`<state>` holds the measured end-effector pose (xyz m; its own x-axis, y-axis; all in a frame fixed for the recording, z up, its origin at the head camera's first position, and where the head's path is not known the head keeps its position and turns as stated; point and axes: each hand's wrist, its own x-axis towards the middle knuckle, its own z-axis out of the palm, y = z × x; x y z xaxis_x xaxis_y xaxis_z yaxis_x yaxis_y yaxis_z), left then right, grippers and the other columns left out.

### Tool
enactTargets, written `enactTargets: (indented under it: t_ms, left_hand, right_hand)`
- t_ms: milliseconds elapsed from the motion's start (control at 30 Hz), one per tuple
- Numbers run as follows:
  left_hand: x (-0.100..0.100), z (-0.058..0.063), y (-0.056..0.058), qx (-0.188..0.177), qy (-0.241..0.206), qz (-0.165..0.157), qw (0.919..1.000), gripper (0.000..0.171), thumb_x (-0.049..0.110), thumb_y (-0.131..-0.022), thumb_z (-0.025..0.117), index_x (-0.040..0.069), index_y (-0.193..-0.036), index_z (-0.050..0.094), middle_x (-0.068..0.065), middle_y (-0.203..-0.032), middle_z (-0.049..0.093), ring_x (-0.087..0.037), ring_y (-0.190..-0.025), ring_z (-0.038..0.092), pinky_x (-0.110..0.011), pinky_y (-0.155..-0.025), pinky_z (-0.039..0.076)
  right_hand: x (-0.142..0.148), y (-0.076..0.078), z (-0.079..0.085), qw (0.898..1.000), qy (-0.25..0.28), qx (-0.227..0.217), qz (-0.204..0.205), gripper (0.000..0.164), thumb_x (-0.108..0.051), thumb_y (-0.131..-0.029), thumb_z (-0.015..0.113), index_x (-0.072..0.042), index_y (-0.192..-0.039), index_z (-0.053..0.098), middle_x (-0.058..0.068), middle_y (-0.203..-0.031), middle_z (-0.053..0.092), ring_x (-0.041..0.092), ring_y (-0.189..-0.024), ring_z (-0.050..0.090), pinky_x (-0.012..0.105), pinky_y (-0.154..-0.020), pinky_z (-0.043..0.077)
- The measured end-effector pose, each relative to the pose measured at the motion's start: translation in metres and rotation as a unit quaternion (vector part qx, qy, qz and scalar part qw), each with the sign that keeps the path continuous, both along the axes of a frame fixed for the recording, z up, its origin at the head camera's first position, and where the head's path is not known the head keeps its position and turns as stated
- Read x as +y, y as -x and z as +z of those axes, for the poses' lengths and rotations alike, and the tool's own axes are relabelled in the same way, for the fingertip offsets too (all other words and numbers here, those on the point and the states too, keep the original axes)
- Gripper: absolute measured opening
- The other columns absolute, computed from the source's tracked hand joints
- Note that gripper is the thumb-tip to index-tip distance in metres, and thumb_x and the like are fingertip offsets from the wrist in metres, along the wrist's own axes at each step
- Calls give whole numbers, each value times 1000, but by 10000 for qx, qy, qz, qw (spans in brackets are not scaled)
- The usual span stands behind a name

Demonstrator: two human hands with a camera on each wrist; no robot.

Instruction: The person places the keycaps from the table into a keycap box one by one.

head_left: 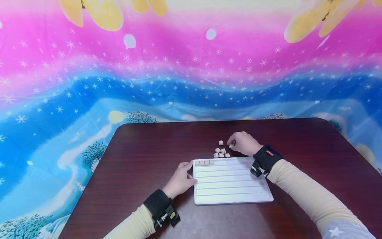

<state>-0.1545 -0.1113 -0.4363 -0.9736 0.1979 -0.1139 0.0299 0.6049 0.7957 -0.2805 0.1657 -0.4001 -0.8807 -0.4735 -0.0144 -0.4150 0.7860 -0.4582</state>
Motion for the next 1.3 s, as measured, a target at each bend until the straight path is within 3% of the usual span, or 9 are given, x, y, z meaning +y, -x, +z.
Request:
enactTargets:
  t_ms: [433, 733, 967, 1067, 1200, 1300]
  left_hand:
    - [1, 1, 1, -175, 6, 107, 9998, 74, 1, -89, 75, -8, -153, 40, -25, -149, 41, -13, -82, 57, -24, -64, 47]
    - [1, 3, -1, -155, 19, 97, 9998, 74, -1, -88, 76, -9, -152, 40, -26, -148, 42, -14, -81, 56, -24, -64, 47]
    - [1, 2, -1, -149, -7, 68, 9999, 74, 0, -88, 76, -9, -152, 40, -26, -148, 42, -14, -81, 57, -25, -64, 47]
    - [1, 1, 0, -127, 11, 56, 9999, 74, 0, -88, 76, -9, -152, 40, -27, -148, 42, -14, -82, 57, -25, -65, 47]
    - [1, 1, 0, -102, 35, 40, 9999, 73, 0, -88, 76, -10, -151, 40, -27, -148, 42, -14, -81, 57, -24, -64, 47]
    - [1, 1, 0, -72, 63, 25, 10000, 73, 0, -88, 76, -10, -151, 41, -27, -148, 42, -14, -80, 57, -24, -64, 47]
  right_hand:
    - [-8, -17, 10, 9994, 264, 59, 203, 25, 6, -85, 77, 2, -109, 78, 14, -107, 73, 20, -84, 67, 37, -76, 56]
    - [-21, -32, 17, 9960, 359, 138, 809, 20, 8, -81, 78, 1, -100, 80, 6, -94, 70, 14, -79, 65, 30, -72, 55]
    - [-31, -37, 15, 9964, 255, -186, 787, 18, 3, -82, 81, -3, -99, 80, 2, -92, 73, 11, -77, 60, 29, -71, 52]
    - [-36, -38, 12, 9960, 172, -112, 869, 16, 2, -81, 82, -4, -96, 80, 0, -92, 74, 9, -76, 61, 33, -75, 53]
    - [-41, -40, 8, 9945, 102, 95, 1033, 14, 1, -79, 83, -6, -91, 80, 2, -95, 76, 5, -74, 64, 49, -94, 44]
    - [-43, -40, 6, 9935, 61, 199, 1121, 13, 2, -79, 83, -7, -87, 79, -1, -90, 75, 3, -72, 62, 49, -94, 41]
